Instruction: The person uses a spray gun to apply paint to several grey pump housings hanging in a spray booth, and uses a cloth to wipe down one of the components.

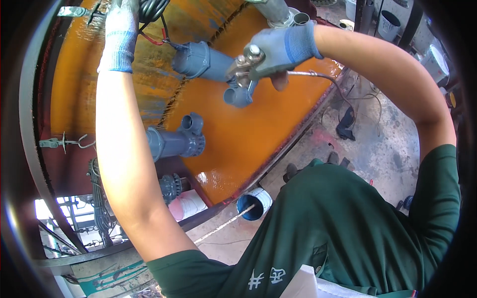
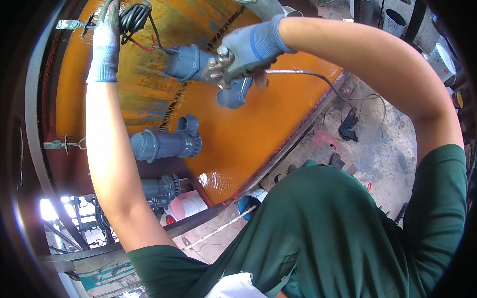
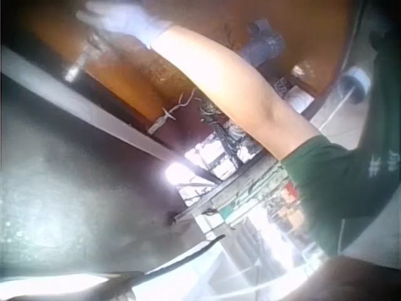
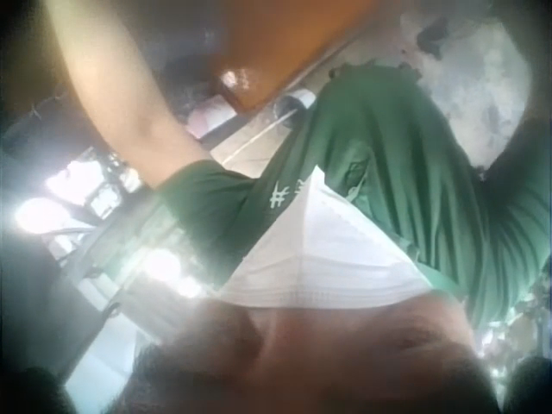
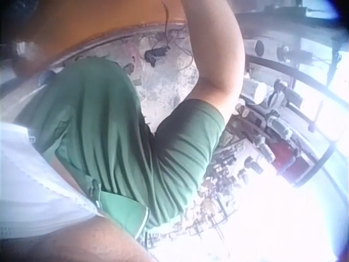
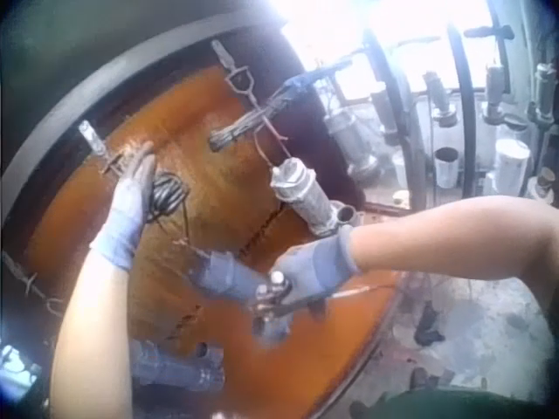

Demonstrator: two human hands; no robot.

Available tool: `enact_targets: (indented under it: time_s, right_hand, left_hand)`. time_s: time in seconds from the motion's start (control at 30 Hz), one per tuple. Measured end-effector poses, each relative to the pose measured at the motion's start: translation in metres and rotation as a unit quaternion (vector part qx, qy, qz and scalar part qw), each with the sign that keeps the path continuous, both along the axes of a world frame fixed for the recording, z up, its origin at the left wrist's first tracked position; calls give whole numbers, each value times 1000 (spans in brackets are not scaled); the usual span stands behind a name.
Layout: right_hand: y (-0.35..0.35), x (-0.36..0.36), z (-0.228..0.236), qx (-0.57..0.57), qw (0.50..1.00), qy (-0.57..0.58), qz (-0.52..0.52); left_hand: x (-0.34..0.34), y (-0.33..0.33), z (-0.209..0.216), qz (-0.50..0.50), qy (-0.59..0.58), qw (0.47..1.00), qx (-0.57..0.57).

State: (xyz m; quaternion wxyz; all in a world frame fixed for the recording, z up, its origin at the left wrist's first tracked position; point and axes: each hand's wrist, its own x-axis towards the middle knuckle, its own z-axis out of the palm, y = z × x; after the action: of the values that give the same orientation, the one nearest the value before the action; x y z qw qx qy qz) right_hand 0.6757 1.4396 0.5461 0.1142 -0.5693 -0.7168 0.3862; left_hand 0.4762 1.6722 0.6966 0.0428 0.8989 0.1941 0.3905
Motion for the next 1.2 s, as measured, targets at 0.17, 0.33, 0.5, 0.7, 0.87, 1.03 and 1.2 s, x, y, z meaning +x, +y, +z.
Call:
enact_targets:
  time_s: [0.17, 0.33, 0.5, 0.7, 0.87, 1.03, 1.2]
  right_hand:
    - [-26, 19, -29, -31, 997, -7, 72]
    - [-62, 61, -74, 2, 997, 68, -40]
    - [-72, 90, -69, 193, 939, 225, -172]
    - [-40, 104, -7, 293, 895, 283, -182]
    - [-47, 77, 25, 248, 957, 138, -66]
    - [-58, 87, -5, 241, 967, 76, -38]
    - [-60, 85, -77, 306, 882, 262, -244]
  left_hand:
    - [-41, -12, 13, 45, 200, 897, 392]
    - [-41, -67, -6, 14, -37, 992, -124]
    - [-56, -83, -11, 31, -58, 987, -146]
    - [-69, -76, -13, 31, -76, 979, -189]
    - [-83, -78, -16, 5, -78, 978, -192]
    - [-89, -72, -20, 18, -90, 976, -198]
    - [-90, -69, -25, 31, -139, 966, -217]
